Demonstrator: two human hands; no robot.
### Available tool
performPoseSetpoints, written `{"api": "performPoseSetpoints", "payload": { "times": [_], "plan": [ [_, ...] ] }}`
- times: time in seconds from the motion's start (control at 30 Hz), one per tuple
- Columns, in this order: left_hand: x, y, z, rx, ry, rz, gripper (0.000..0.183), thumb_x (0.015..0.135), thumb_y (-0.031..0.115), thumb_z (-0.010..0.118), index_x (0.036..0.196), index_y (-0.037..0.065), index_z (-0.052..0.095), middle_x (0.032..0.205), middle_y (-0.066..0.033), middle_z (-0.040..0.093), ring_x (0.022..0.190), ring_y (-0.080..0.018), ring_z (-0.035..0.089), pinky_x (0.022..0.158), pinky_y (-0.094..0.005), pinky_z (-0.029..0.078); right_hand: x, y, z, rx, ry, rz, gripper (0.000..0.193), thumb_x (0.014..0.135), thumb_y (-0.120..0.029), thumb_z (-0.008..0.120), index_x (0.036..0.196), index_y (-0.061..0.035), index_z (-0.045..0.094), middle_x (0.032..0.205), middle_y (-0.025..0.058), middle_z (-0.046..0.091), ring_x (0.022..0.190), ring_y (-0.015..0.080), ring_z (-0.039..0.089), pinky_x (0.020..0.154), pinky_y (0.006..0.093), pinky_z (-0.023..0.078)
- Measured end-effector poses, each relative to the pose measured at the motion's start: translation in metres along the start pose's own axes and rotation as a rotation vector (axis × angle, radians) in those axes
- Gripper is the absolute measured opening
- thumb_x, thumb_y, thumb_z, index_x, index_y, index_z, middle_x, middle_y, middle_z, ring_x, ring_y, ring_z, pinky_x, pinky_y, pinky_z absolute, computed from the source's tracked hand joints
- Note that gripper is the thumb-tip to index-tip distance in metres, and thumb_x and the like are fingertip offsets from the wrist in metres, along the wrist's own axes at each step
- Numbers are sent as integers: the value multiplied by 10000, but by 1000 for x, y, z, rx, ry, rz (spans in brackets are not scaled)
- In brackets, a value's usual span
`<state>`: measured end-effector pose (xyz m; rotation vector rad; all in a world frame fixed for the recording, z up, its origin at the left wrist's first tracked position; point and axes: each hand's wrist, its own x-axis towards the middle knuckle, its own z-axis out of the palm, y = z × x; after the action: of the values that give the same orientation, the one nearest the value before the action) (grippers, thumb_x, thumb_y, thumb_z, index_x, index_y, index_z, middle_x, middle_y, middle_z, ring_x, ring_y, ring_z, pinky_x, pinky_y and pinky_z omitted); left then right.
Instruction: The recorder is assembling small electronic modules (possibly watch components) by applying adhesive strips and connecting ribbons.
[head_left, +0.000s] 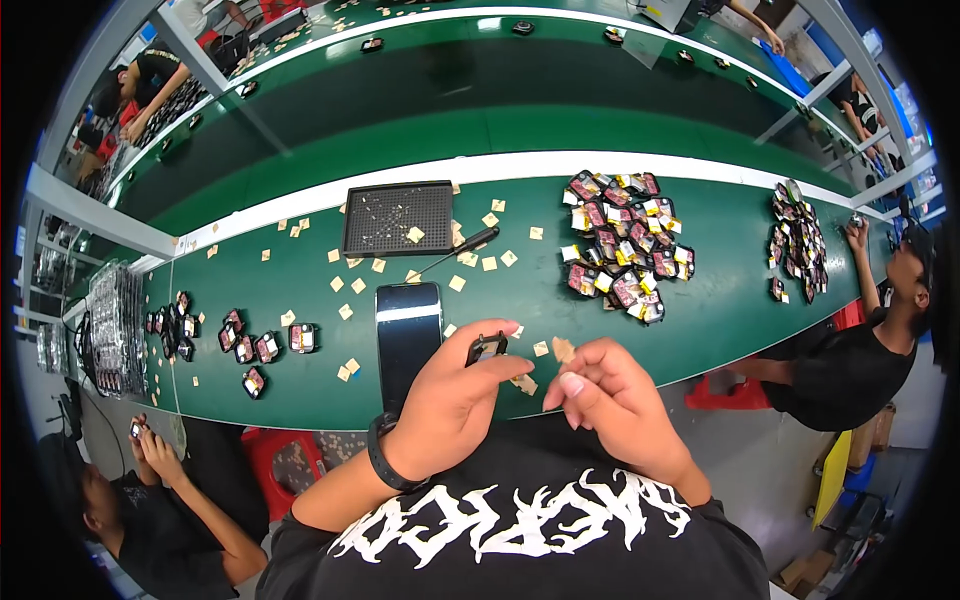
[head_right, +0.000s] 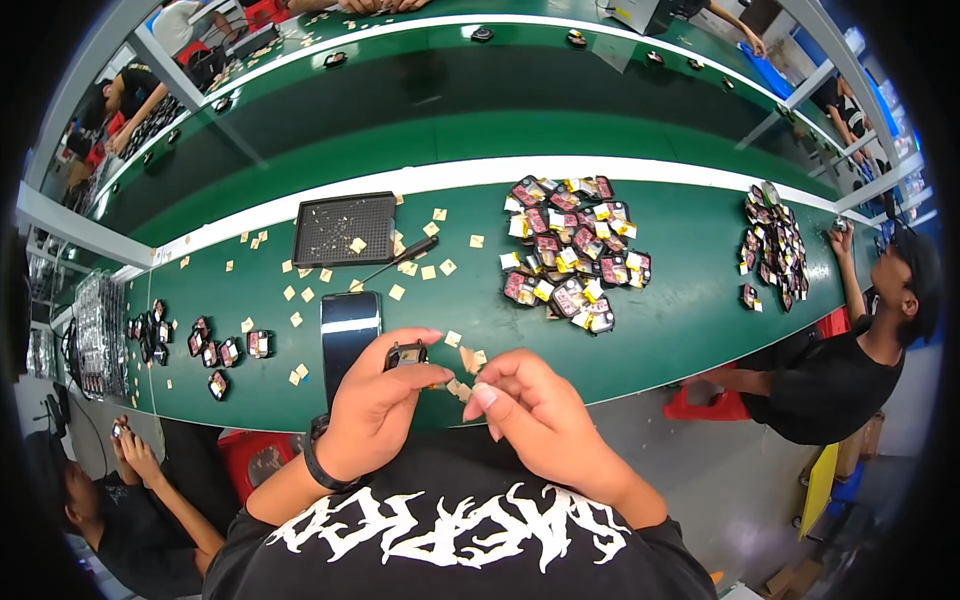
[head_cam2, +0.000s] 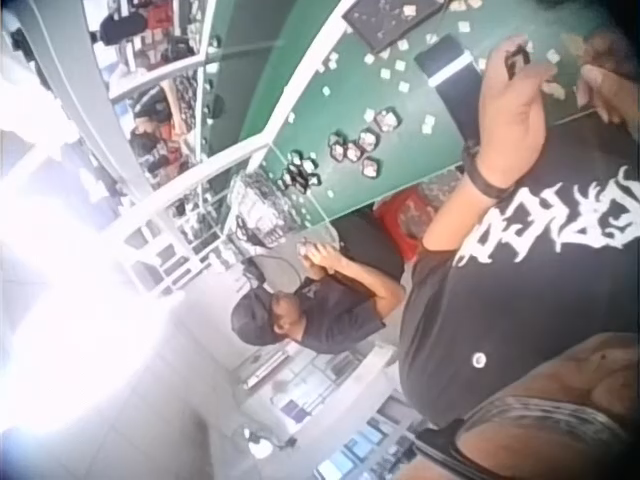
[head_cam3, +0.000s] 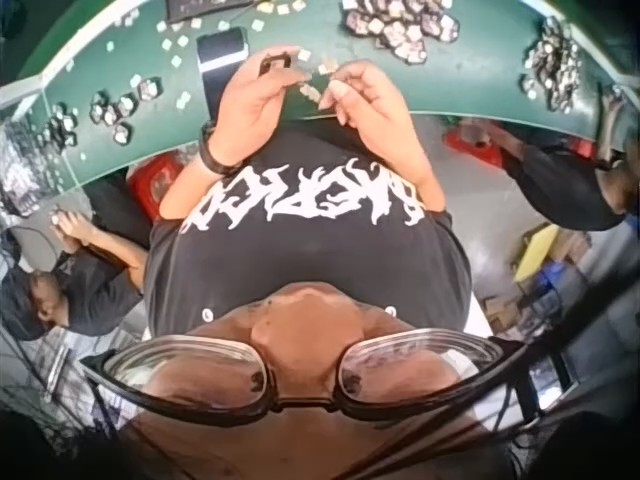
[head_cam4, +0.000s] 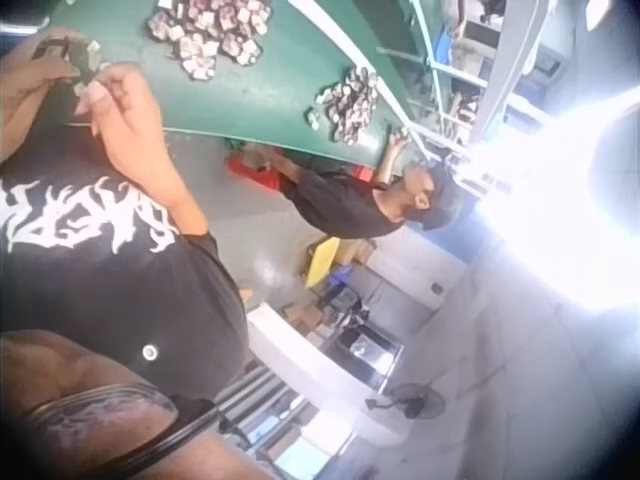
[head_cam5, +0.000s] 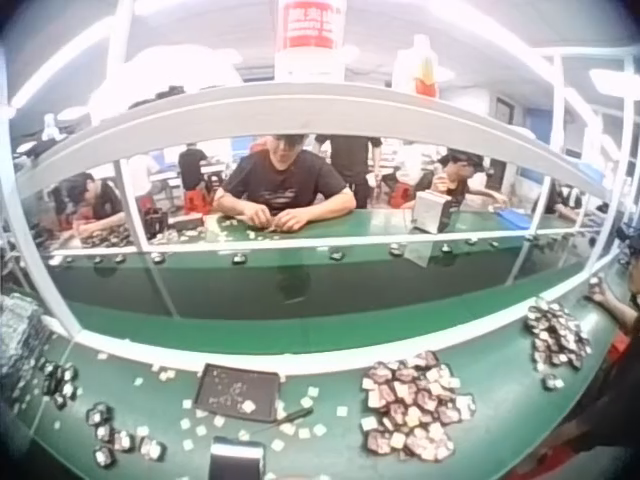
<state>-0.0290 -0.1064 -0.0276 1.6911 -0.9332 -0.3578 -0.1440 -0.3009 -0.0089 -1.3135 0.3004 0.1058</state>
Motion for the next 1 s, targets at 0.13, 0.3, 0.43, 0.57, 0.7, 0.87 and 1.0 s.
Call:
{"api": "performPoseSetpoints", "payload": {
  "times": [0.13, 0.3, 0.43, 0.57, 0.7, 0.87, 1.0],
  "plan": [
    [1, 4, -6, 31, 40, 25, 314, 851, -139, 516, 1013, 18, 735, 1336, -239, 558, 1158, -318, 620, 957, -349, 489, 4, -2, 4, -71, 6, -36, 165, 1046, -133, 547, 1154, -11, 522, 962, 87, 696, 709, 70, 572, 610, 241, 483],
    [1, 2, -10, 53, 25, 103, 315, 821, -161, 558, 1009, 33, 719, 1317, -243, 559, 1120, -361, 636, 923, -363, 512, 9, -14, 20, -37, -48, 169, 160, 1029, -138, 567, 1117, -9, 530, 935, 89, 710, 661, 66, 598, 550, 229, 481],
    [0, 2, -11, 120, -5, 93, 298, 806, -131, 543, 969, 35, 729, 1332, -238, 566, 1139, -349, 623, 954, -373, 492, 16, -13, 27, -53, -13, 212, 157, 1022, -144, 580, 1084, -11, 525, 877, 77, 711, 597, 62, 585, 515, 227, 464],
    [1, 0, -16, 211, -83, 138, 243, 801, -107, 580, 937, 53, 701, 1321, -223, 589, 950, -323, 629, 850, -379, 504, 20, -10, 30, -61, -13, 213, 138, 1021, -131, 577, 1057, -11, 518, 830, 72, 706, 557, 61, 565, 495, 225, 437],
    [1, -2, -13, 199, -56, 213, 202, 798, -100, 593, 909, 52, 666, 1303, -224, 606, 838, -299, 595, 785, -376, 490, 22, -7, 32, -18, -6, 203, 120, 1016, -105, 580, 1042, -8, 515, 817, 78, 699, 547, 61, 553, 489, 226, 421],
    [-3, -14, -14, 41, -66, 248, 319, 812, -108, 588, 1093, 42, 604, 1283, -212, 606, 1010, -368, 646, 877, -426, 515, 15, 7, 34, 16, 35, 125, 92, 1006, -74, 591, 1026, -21, 519, 789, 64, 694, 568, 52, 559, 509, 225, 425],
    [-18, -19, -15, -268, -76, -32, 162, 965, -74, 472, 1084, 35, 471, 1223, -218, 628, 1062, -237, 655, 881, -352, 512, 17, 18, 35, -219, 9, -71, 112, 1011, -64, 592, 1075, -34, 506, 810, 68, 696, 541, 41, 527, 486, 208, 394]
  ]
}}
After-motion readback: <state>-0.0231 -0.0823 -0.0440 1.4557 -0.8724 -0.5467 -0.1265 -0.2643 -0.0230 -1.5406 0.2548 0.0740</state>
